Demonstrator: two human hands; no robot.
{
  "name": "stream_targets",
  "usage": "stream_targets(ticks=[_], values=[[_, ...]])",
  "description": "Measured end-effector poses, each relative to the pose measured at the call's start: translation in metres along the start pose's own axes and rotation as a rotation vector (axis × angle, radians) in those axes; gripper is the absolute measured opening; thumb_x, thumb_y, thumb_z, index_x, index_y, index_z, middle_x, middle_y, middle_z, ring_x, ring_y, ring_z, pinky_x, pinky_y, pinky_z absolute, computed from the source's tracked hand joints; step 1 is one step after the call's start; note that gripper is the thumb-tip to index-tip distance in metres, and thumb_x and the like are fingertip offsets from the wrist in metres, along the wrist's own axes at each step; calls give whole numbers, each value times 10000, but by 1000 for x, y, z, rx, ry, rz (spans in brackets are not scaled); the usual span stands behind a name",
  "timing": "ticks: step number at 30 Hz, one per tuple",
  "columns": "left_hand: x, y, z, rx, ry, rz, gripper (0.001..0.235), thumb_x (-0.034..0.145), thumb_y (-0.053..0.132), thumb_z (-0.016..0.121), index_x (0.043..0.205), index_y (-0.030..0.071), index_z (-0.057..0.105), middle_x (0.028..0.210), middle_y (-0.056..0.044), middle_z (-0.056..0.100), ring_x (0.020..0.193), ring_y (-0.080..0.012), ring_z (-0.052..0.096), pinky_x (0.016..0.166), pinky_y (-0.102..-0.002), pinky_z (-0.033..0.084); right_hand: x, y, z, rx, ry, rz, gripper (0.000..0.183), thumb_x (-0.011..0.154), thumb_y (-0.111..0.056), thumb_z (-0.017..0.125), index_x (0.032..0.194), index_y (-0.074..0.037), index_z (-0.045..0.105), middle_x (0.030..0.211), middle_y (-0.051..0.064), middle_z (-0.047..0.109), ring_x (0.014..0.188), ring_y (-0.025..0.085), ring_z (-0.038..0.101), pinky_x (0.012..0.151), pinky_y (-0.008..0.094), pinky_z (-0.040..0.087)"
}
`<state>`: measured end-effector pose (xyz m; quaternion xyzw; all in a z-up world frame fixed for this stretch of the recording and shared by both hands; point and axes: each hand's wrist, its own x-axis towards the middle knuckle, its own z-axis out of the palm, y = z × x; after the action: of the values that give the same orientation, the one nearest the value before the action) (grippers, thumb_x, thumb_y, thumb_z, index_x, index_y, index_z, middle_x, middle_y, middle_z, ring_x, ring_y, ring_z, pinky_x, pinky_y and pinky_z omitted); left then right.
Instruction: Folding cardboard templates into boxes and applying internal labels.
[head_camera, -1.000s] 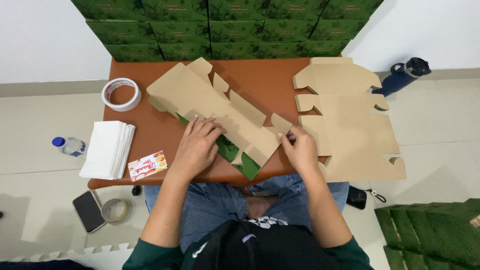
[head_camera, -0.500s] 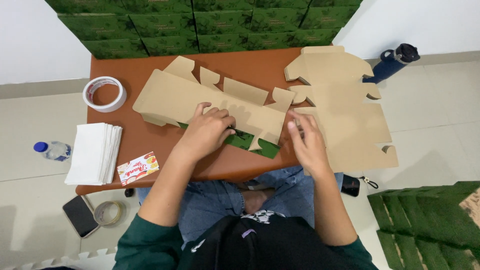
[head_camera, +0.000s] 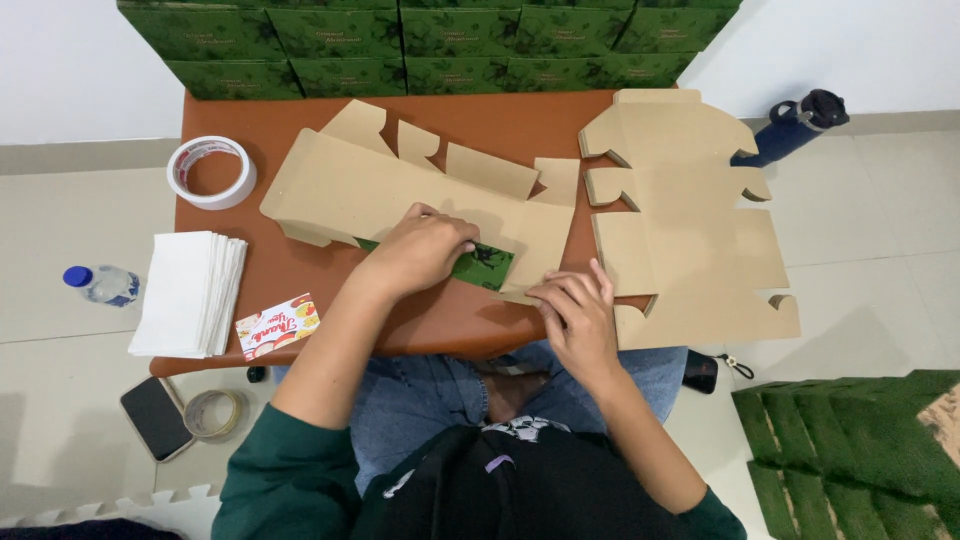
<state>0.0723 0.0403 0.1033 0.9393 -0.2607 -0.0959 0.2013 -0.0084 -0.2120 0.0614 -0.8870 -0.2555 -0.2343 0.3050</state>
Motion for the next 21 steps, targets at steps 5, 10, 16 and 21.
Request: stream_targets(ticks=[5, 10, 16, 21], values=[[-2, 0, -2, -31, 15, 8, 232, 1045, 141, 501, 1124, 152, 718, 1026, -71, 760, 1046, -243, 700, 1067, -420, 340, 22, -8, 14, -56, 87, -90, 43, 951, -174, 719, 956, -145, 751, 839, -15, 659, 937, 200, 653, 1128, 504, 307], [-2, -5, 6, -65, 5, -2, 261, 1048, 127, 488, 1153, 153, 725, 1039, -62, 764, 1051, -241, 701, 1043, -399, 361, 25, -12, 29, -150, 148, -95, 67, 925, -226, 759, 963, -171, 759, 808, -37, 645, 882, 178, 635, 1074, 470, 358], [-5, -4, -1, -86, 3, 6, 273, 1047, 114, 498, 1199, 142, 723, 1111, -80, 763, 1069, -262, 703, 1024, -393, 369, 25, -14, 35, -146, 200, -34, 54, 897, -157, 781, 945, -136, 769, 759, -16, 621, 857, 197, 630, 1005, 443, 387], [-8, 3, -15, -75, -29, 1, 256, 1032, 125, 523, 1174, 119, 736, 1091, -111, 769, 1058, -292, 716, 1031, -418, 390, 24, -19, 35, -134, 225, 33, 46, 912, -156, 772, 948, -127, 771, 753, -11, 608, 852, 211, 620, 964, 431, 389]])
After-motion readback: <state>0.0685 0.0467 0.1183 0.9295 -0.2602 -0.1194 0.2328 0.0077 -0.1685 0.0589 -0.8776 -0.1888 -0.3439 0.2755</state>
